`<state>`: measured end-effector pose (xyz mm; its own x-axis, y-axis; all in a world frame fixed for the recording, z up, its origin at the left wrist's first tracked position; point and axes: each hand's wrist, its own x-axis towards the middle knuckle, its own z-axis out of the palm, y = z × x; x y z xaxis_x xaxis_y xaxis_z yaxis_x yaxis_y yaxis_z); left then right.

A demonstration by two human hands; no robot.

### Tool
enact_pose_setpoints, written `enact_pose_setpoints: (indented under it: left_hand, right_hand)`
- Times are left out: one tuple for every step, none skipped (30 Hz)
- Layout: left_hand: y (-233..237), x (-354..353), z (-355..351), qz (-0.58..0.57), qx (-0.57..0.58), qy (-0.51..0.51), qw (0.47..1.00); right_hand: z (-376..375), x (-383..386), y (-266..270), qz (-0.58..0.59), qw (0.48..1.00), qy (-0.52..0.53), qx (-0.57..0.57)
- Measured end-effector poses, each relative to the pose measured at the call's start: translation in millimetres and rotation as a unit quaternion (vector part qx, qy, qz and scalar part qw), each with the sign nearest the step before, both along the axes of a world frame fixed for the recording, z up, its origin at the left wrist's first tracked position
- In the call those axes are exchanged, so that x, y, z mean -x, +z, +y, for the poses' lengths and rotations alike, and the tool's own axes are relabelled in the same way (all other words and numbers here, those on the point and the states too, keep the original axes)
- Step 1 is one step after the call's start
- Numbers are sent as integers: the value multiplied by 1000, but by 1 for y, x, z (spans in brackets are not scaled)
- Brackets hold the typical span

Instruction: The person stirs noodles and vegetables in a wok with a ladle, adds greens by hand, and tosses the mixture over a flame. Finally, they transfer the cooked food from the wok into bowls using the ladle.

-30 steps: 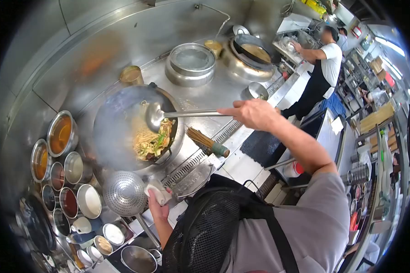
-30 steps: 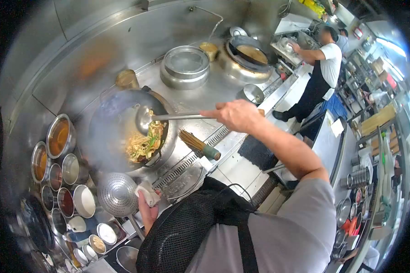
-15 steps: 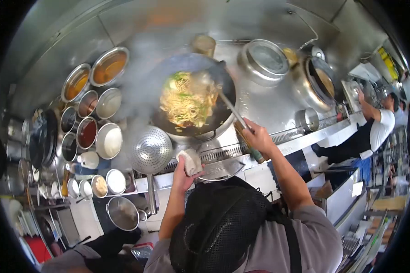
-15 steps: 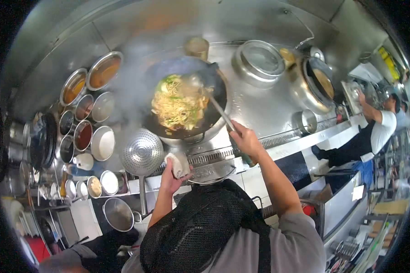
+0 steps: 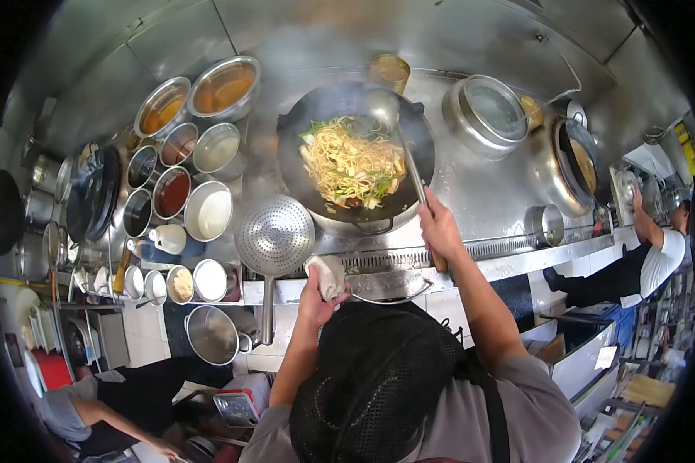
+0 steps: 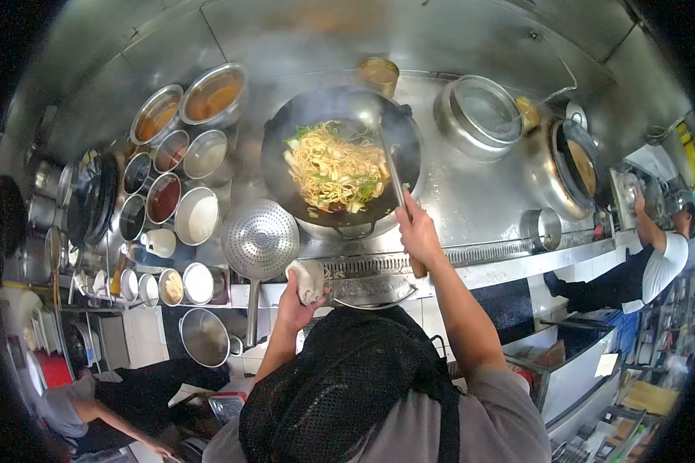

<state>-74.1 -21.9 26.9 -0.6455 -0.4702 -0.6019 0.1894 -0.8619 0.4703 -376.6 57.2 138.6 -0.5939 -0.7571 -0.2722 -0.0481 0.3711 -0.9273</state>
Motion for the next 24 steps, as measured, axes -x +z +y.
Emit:
enact_pose_setpoints:
  left_hand:
    - [0,0,-2,-12,-3,-2,1000]
    - [0,0,-3,-13,-1,-3,1000]
    - [0,2,-2,-15,-1,-8,1000]
    - [0,4,0,-17,-2,-12,1000]
    - [2,8,2,-18,-2,-14,1000]
    - [6,10,3,-13,-4,-15,1000]
    - [8,13,2,-8,-4,-16,1000]
    - [9,15,1,-8,-3,-16,1000]
    - [8,17,2,-2,-5,-18,1000]
    - [8,17,2,3,-8,-20,1000]
    - [10,17,2,2,-9,-19,1000]
    - [14,17,2,1,-11,-16,1000]
    - [15,18,2,1,-14,-12,1000]
    - [13,16,1,12,-12,-16,1000]
    - [14,17,1,9,-18,-12,1000]
    - [16,18,1,-7,-4,-12,1000]
    - [16,19,2,-24,8,-13,1000]
    - [9,20,1,-16,3,0,1000]
    - [4,21,0,-26,5,6,1000]
    - [0,23,-2,-22,1,-7,1000]
    - [-4,26,-5,-17,-1,-19,1000]
    - [1,32,-6,-21,-5,-16,1000]
    - [11,42,-6,-37,18,-9,999]
    - [16,51,-7,-52,43,-3,998]
  right_hand:
    - [-13,5,1,53,998,-14,-34]
    - [-23,6,1,105,992,-29,-67]
    - [-31,4,-1,103,992,-32,-66]
    - [-37,0,-4,57,996,-2,-61]
    - [-39,-1,-8,11,998,27,-56]
    - [-35,0,-11,-36,994,85,-58]
    - [-27,3,-27,-38,994,84,-57]
    - [-15,9,-52,132,982,133,3]
    - [0,15,-67,297,936,178,61]
    - [18,23,-60,294,935,196,-23]
    - [37,32,-61,338,919,201,-18]
    - [50,34,-29,382,883,222,-157]
    - [65,45,-24,458,842,231,-165]
    - [80,63,-26,522,797,244,-182]
    - [90,71,-16,547,776,240,-202]
    - [98,75,4,570,755,237,-222]
    - [103,74,26,581,739,229,-251]
    - [108,74,47,592,722,223,-279]
    - [116,81,61,629,705,219,-245]
    - [115,71,94,649,696,206,-227]
    - [120,71,114,662,696,193,-200]
    - [120,65,143,663,695,197,-198]
    - [121,59,166,670,681,189,-229]
    - [117,47,190,666,673,176,-267]
